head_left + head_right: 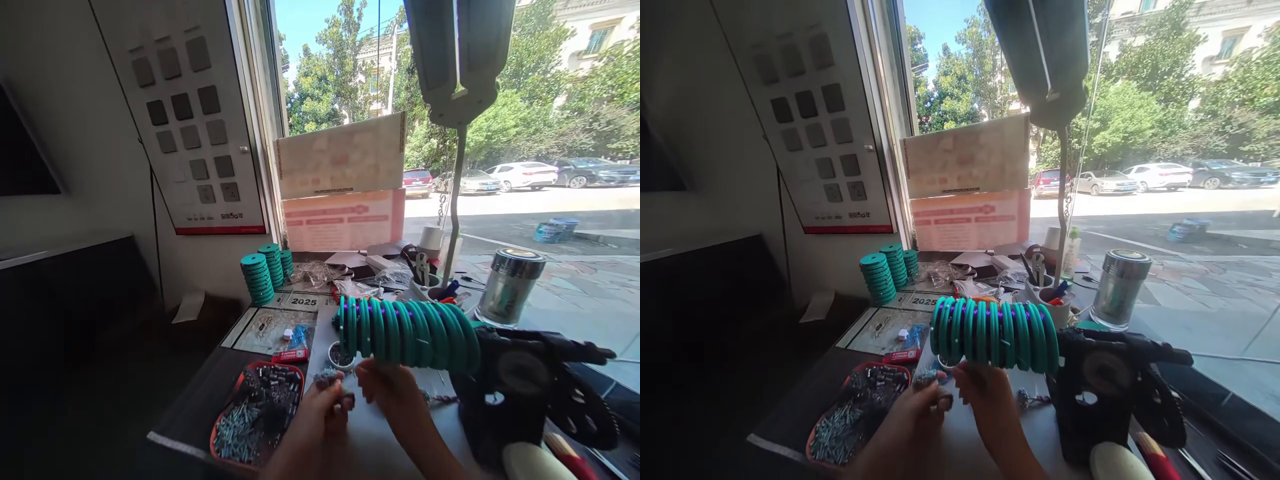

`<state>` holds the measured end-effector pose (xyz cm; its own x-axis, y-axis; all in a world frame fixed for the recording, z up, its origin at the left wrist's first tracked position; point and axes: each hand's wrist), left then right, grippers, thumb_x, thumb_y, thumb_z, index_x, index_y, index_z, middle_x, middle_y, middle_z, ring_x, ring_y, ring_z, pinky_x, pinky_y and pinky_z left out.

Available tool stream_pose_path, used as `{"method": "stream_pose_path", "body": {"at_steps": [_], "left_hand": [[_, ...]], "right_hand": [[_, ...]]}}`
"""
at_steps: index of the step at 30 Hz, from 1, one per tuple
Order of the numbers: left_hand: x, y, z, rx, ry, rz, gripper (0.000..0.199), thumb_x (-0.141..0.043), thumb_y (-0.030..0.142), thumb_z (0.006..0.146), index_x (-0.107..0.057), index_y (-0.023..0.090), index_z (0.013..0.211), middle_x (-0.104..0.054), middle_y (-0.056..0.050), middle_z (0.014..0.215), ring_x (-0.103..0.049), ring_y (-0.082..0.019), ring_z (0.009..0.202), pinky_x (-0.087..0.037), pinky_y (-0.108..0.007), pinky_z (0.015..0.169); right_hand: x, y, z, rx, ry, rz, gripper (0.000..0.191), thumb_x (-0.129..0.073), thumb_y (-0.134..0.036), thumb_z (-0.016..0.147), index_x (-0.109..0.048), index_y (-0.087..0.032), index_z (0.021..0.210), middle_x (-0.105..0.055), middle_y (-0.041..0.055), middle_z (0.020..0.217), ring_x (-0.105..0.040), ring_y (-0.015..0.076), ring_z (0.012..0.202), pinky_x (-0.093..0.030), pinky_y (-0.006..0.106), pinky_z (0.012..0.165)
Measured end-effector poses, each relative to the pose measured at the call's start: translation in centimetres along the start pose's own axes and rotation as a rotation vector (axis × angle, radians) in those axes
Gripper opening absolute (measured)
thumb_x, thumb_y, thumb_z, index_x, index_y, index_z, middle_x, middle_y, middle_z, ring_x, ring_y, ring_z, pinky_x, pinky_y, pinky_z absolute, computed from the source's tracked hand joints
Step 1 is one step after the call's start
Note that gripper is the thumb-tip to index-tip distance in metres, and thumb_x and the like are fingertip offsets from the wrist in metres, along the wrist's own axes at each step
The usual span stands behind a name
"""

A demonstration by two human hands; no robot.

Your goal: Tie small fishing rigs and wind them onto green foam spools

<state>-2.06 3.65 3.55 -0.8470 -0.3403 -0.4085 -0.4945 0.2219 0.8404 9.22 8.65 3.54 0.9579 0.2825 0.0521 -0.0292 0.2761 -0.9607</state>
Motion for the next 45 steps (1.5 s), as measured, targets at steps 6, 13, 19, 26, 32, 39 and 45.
{"method": "stream_pose_path", "body": {"at_steps": [6,13,19,26,32,39,45], "left_hand": [[0.1,-0.7,-0.2,-0.030,0.019,0.162,0.035,-0.061,0.046,0.058,-0.045,0.016,0.067,-0.046,0.006,0.044,-0.028,-0.002,0.036,-0.012,-0.018,0.041],[-0.4,-0.8,0.2,-0.087,0.112,0.074,0.036,-0.066,0.043,0.053,-0.046,0.016,0.067,-0.042,0.007,0.043,-0.032,-0.004,0.038,-0.016,-0.017,0.041],[-0.5,-0.9,-0.1,-0.098,0.115,-0.001,0.034,-0.070,0.032,0.050,-0.049,0.015,0.071,-0.045,0.007,0.050,-0.040,-0.005,0.046,-0.026,-0.017,0.047],[0.0,-1.2,-0.8,-0.118,0.006,0.048,0.036,-0.067,0.043,0.055,-0.046,0.017,0.070,-0.046,0.007,0.053,-0.038,-0.005,0.046,-0.026,-0.018,0.047],[-0.4,-0.9,-0.7,-0.164,0.147,0.032,0.036,-0.070,0.039,0.049,-0.049,0.015,0.065,-0.044,0.006,0.051,-0.039,-0.006,0.048,-0.028,-0.018,0.048],[0.4,-1.2,-0.2,-0.169,0.153,-0.011,0.021,-0.067,0.028,0.053,-0.054,0.014,0.063,-0.050,0.003,0.055,-0.046,-0.008,0.051,-0.033,-0.020,0.051],[0.2,-1.4,-0.1,-0.167,0.155,-0.061,0.011,-0.062,0.018,0.053,-0.054,0.014,0.059,-0.049,0.003,0.051,-0.043,-0.007,0.047,-0.031,-0.020,0.048]], "right_hand": [[-0.9,0.4,0.0,-0.015,0.073,0.022,0.029,-0.052,-0.039,0.070,-0.051,-0.019,0.048,-0.047,-0.0025,0.043,-0.045,0.0129,0.043,-0.034,0.024,0.044],[-0.8,0.6,-0.2,0.002,0.068,0.090,0.025,-0.058,-0.040,0.067,-0.057,-0.017,0.058,-0.048,-0.0030,0.045,-0.044,0.0123,0.043,-0.035,0.024,0.044],[-0.3,0.0,-0.5,-0.027,0.014,0.119,0.026,-0.057,-0.039,0.070,-0.056,-0.017,0.057,-0.047,-0.0030,0.046,-0.044,0.0121,0.046,-0.037,0.023,0.046],[-0.2,-0.4,-0.7,-0.038,0.029,0.115,0.028,-0.058,-0.042,0.069,-0.055,-0.018,0.055,-0.046,-0.0027,0.046,-0.044,0.0124,0.046,-0.037,0.023,0.045],[-0.2,-0.6,-0.6,-0.075,-0.017,0.183,0.027,-0.061,-0.041,0.066,-0.056,-0.017,0.055,-0.048,-0.0034,0.047,-0.045,0.0118,0.046,-0.038,0.023,0.046],[-0.2,-0.2,-0.5,-0.082,-0.050,0.207,0.023,-0.061,-0.036,0.068,-0.056,-0.017,0.056,-0.047,-0.0035,0.046,-0.045,0.0114,0.046,-0.037,0.023,0.046],[-0.5,0.0,-0.3,-0.106,-0.077,0.305,0.029,-0.062,-0.040,0.065,-0.053,-0.017,0.050,-0.046,-0.0034,0.041,-0.041,0.0109,0.042,-0.035,0.023,0.044]]}}
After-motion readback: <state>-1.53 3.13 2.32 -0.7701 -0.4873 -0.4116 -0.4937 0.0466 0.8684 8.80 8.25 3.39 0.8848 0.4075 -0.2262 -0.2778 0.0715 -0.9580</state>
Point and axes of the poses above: each hand's wrist, its own z-axis towards the middle knuckle, its own x-axis out of the back of the hand, y = z × x
